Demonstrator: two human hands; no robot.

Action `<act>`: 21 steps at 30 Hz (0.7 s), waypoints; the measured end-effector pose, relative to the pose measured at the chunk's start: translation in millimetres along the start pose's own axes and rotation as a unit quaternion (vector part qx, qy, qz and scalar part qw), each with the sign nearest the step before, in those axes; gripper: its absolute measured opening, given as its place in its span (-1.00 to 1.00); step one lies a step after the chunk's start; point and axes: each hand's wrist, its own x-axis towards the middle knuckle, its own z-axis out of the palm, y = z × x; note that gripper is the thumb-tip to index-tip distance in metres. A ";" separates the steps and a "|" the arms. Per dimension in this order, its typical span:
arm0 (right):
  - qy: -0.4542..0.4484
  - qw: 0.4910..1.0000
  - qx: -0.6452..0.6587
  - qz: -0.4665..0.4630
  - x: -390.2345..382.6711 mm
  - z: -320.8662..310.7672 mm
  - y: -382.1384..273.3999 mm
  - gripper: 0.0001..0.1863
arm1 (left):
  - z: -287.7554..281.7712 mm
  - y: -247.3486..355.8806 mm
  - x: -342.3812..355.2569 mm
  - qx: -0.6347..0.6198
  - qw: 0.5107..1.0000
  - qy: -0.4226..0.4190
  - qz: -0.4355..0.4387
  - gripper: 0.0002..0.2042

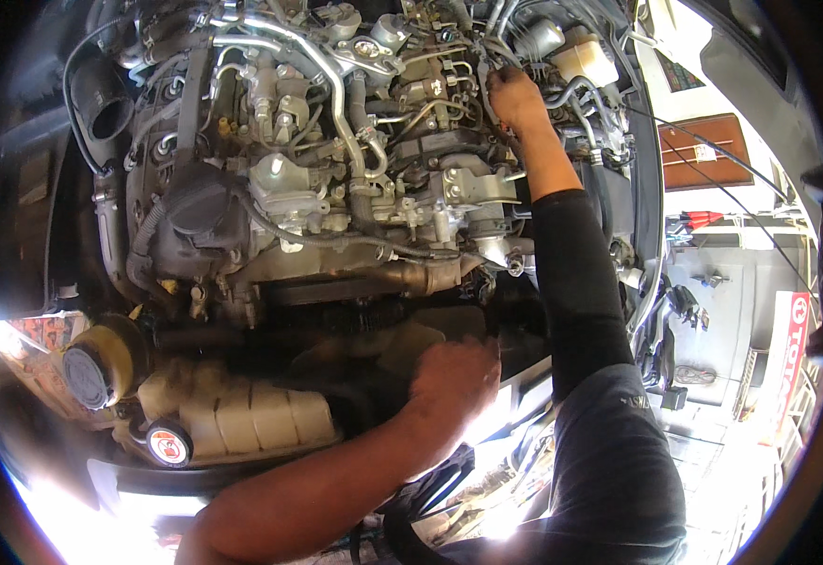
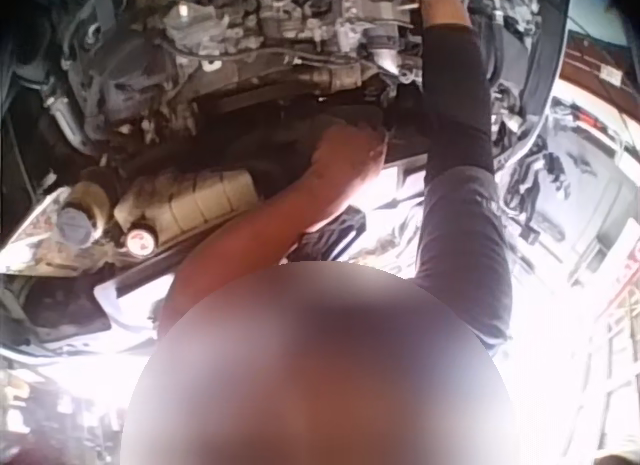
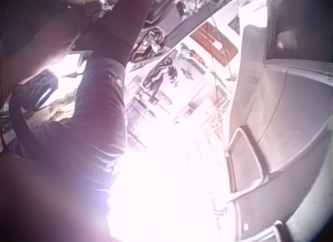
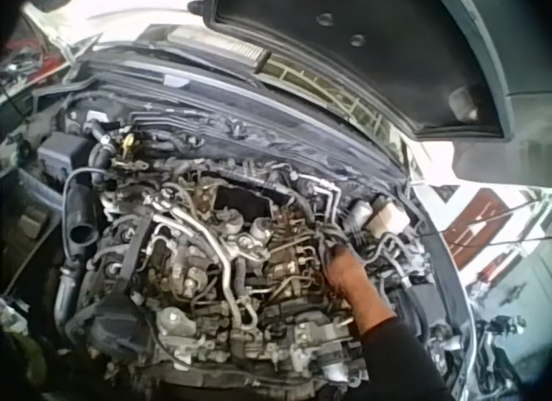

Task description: The person removes protective newspaper from the front of a car with the hood open, then reaches into the engine bay to manipulate hoses and components. The person uses both hands to adjust and connect parts within the engine compartment.

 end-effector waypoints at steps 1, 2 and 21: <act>-0.006 0.998 0.049 0.028 5.4 -0.7 3.9 -0.56 | -0.1 -0.3 0.9 0.003 1.000 -0.001 0.001 -0.65; -0.055 0.996 0.069 0.025 10.0 -0.4 6.7 -0.55 | 0.9 -0.6 1.0 0.007 1.000 -0.008 0.001 -0.64; -0.099 0.994 -0.008 -0.052 28.0 -0.8 26.7 -0.49 | 4.3 -2.9 -5.2 0.046 0.994 0.092 0.023 -0.66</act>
